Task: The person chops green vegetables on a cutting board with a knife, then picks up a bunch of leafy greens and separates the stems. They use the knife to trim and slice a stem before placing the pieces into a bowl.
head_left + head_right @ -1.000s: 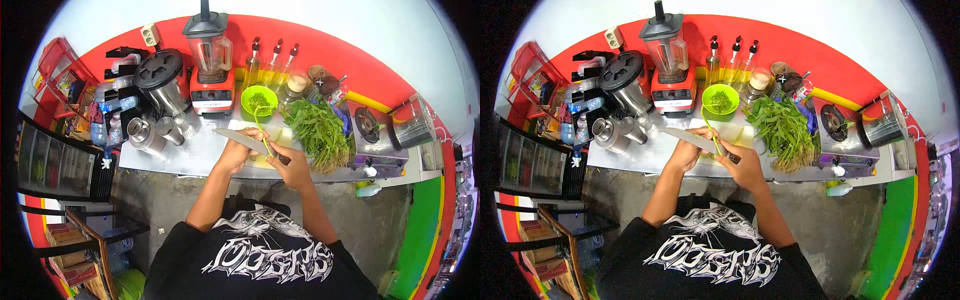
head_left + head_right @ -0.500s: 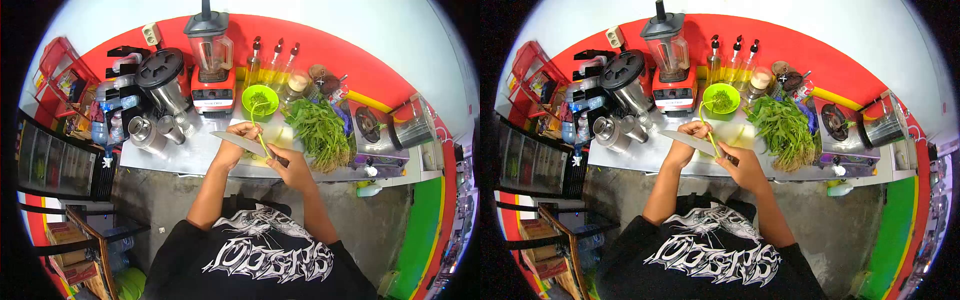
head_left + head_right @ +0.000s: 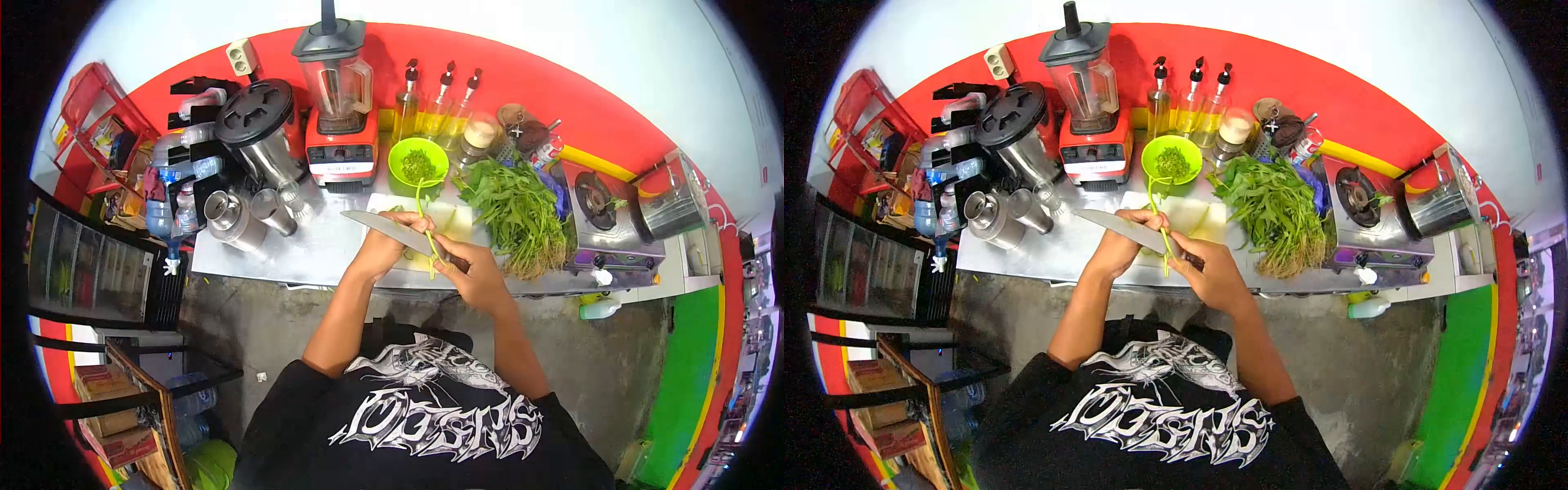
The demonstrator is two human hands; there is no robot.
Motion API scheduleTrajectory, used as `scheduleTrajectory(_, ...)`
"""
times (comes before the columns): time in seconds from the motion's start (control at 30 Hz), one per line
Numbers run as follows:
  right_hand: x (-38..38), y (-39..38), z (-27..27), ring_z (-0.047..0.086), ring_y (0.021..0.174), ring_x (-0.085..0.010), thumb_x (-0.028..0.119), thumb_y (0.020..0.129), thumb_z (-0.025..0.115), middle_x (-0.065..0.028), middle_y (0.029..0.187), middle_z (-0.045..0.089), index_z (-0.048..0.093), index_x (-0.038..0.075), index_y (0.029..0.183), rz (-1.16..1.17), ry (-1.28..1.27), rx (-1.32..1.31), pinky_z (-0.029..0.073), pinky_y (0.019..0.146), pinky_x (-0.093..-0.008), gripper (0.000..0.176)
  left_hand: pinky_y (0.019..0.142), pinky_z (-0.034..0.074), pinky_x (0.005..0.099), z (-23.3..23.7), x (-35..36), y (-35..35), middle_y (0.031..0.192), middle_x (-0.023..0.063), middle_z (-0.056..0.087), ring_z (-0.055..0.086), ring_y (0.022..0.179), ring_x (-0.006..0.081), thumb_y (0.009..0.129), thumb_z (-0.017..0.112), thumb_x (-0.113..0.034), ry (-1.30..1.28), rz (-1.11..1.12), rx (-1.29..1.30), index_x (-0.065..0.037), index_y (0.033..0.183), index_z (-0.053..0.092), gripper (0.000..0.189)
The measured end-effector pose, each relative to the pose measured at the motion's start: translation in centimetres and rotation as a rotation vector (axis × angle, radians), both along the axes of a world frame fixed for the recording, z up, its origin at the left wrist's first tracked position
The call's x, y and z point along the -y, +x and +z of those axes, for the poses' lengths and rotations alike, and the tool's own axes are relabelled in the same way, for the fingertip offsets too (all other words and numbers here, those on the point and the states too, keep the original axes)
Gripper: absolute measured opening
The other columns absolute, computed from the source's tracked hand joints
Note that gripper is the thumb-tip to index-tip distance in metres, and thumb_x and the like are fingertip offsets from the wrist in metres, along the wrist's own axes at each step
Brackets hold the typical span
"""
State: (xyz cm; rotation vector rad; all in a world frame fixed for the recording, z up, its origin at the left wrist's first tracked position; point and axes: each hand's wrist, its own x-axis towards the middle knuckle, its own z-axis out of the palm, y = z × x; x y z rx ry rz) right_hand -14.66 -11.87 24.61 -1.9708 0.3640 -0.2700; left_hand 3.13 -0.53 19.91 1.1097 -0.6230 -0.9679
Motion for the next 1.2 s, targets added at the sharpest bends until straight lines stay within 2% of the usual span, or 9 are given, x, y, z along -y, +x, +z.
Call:
scheduleTrajectory(0.07,0.0,-0.1,0.4,0.048,0.068,-0.0112,0.015,0.091,0.071,-0.0071,0.077,0.055,0.059,-0.003,0.135,0.010,-0.025,-0.004,0.043,0.063,-0.0286,0.049,0.070,0.049,0.0249,0.2,-0.1,-0.1,0.087,0.0037,0.069,0.062,0.077,0.0114,0.099,0.066,-0.021,0.100,-0.017,0.001,0.000,0.098,0.072,0.022)
scheduleTrajectory(0.27,0.0,-0.4,0.9,0.046,0.067,-0.0107,0.015,0.091,0.071,-0.0063,0.076,0.054,0.058,-0.004,0.136,0.007,-0.041,-0.040,0.042,0.063,-0.0282,0.050,0.073,0.051,0.0251,0.9,0.1,-0.7,0.092,0.0032,0.069,0.063,0.081,0.0106,0.100,0.066,-0.021,-0.054,0.067,-0.060,0.000,0.110,0.070,0.024)
scheduleTrajectory(0.37,-0.1,-0.7,0.3,0.045,0.068,-0.0104,0.016,0.092,0.071,-0.0062,0.077,0.054,0.057,-0.004,0.136,0.014,0.041,0.000,0.042,0.063,-0.0282,0.051,0.074,0.051,0.0255,0.7,0.0,-0.8,0.090,0.0042,0.071,0.064,0.080,0.0115,0.096,0.070,-0.019,-0.063,0.156,0.021,0.001,0.104,0.072,0.021)
scheduleTrajectory(0.53,-0.4,-0.7,0.7,0.048,0.070,-0.0103,0.015,0.093,0.070,-0.0082,0.081,0.060,0.057,-0.005,0.136,0.006,-0.050,0.028,0.044,0.065,-0.0278,0.049,0.074,0.052,0.0266,0.7,0.2,-1.1,0.087,0.0064,0.072,0.065,0.078,0.0125,0.096,0.071,-0.017,-0.008,0.173,0.020,0.001,0.093,0.073,0.019)
scheduleTrajectory(0.73,0.1,-0.7,0.2,0.051,0.071,-0.0108,0.014,0.092,0.070,-0.0107,0.084,0.061,0.057,-0.005,0.135,0.009,-0.001,0.021,0.046,0.067,-0.0285,0.049,0.076,0.053,0.0280,-0.5,0.3,-1.5,0.089,0.0084,0.072,0.066,0.080,0.0146,0.096,0.070,-0.021,0.042,0.118,0.004,0.004,0.099,0.072,0.025)
scheduleTrajectory(0.77,0.2,-0.6,-0.1,0.051,0.071,-0.0108,0.014,0.092,0.070,-0.0107,0.084,0.061,0.057,-0.005,0.135,0.012,-0.003,0.025,0.046,0.067,-0.0285,0.049,0.061,0.045,0.0219,-0.6,0.2,-1.5,0.089,0.0029,0.072,0.060,0.074,0.0073,0.100,0.066,-0.022,-0.005,0.098,-0.016,0.000,0.107,0.073,0.024)
scheduleTrajectory(0.9,-0.1,-0.2,0.4,0.049,0.069,-0.0112,0.014,0.092,0.070,-0.0114,0.082,0.061,0.057,-0.005,0.135,0.022,-0.028,0.028,0.045,0.065,-0.0291,0.049,0.067,0.048,0.0225,0.3,-0.2,-1.3,0.092,0.0040,0.072,0.062,0.077,0.0089,0.100,0.065,-0.020,-0.016,0.112,-0.018,-0.001,0.115,0.070,0.025)
scheduleTrajectory(1.0,0.0,0.1,0.3,0.049,0.069,-0.0114,0.015,0.092,0.070,-0.0122,0.083,0.062,0.057,-0.006,0.135,0.032,-0.009,-0.008,0.045,0.065,-0.0296,0.049,0.079,0.053,0.0282,0.3,-0.2,-1.0,0.096,0.0066,0.072,0.066,0.085,0.0142,0.097,0.069,-0.019,-0.075,0.183,0.031,-0.001,0.110,0.069,0.023)
scheduleTrajectory(1.2,-0.2,0.5,0.2,0.051,0.068,-0.0136,0.015,0.091,0.071,-0.0142,0.083,0.063,0.058,-0.004,0.135,0.024,-0.061,0.030,0.046,0.066,-0.0301,0.049,0.077,0.053,0.0266,-0.4,-0.2,-0.2,0.092,0.0054,0.072,0.066,0.083,0.0120,0.095,0.072,-0.016,-0.016,0.166,0.026,-0.001,0.099,0.070,0.016)
